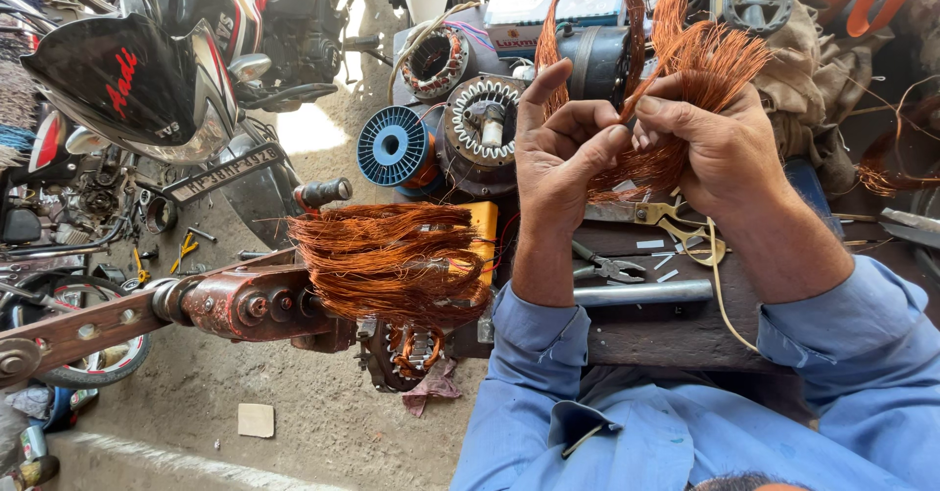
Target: The person holds and twists strands of copper wire with both hands, preparing them for winding onto a motor stator. The hands repeatedly gather, align, and twist the wire bundle while other motor components and tools rest on the workbench.
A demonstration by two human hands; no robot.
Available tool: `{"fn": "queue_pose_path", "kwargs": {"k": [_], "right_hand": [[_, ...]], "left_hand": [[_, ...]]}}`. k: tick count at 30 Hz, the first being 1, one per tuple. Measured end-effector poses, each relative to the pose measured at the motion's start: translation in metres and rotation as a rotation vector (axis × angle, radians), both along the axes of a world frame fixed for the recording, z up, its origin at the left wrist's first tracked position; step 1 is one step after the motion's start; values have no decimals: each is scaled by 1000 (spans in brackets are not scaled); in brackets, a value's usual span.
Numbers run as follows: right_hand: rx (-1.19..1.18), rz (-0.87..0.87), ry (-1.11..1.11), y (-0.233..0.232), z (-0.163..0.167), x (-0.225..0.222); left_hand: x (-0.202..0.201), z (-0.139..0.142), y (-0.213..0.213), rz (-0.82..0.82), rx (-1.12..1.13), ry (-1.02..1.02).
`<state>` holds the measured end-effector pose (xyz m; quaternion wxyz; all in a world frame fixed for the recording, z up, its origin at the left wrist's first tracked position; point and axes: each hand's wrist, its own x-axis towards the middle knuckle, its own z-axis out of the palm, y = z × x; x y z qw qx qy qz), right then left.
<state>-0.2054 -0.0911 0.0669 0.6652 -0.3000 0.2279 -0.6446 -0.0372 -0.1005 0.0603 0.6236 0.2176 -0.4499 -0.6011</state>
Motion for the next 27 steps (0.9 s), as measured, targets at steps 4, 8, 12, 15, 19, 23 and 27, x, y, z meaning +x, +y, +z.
{"fn": "queue_pose_path", "kwargs": {"k": [4,8,12,15,19,23,27], "right_hand": [[6,26,38,-1,-1,-2],[-1,17,58,-1,-1,-2],[19,22,80,-1,-2,-2],[16,1,137,-1,-3,-2],[45,46,56,0,0,-1],[40,17,86,1,6,2],[-6,6,143,4,8,3]], "left_hand": [[3,0,0,1,9,36],[3,0,0,9,-6,68],[3,-1,-1,20,0,88],[4,-1,-2,27,3,89],[3,-2,-1,24,8,98],[2,-1,0,9,7,88],[1,-1,0,-3,20,93]]}}
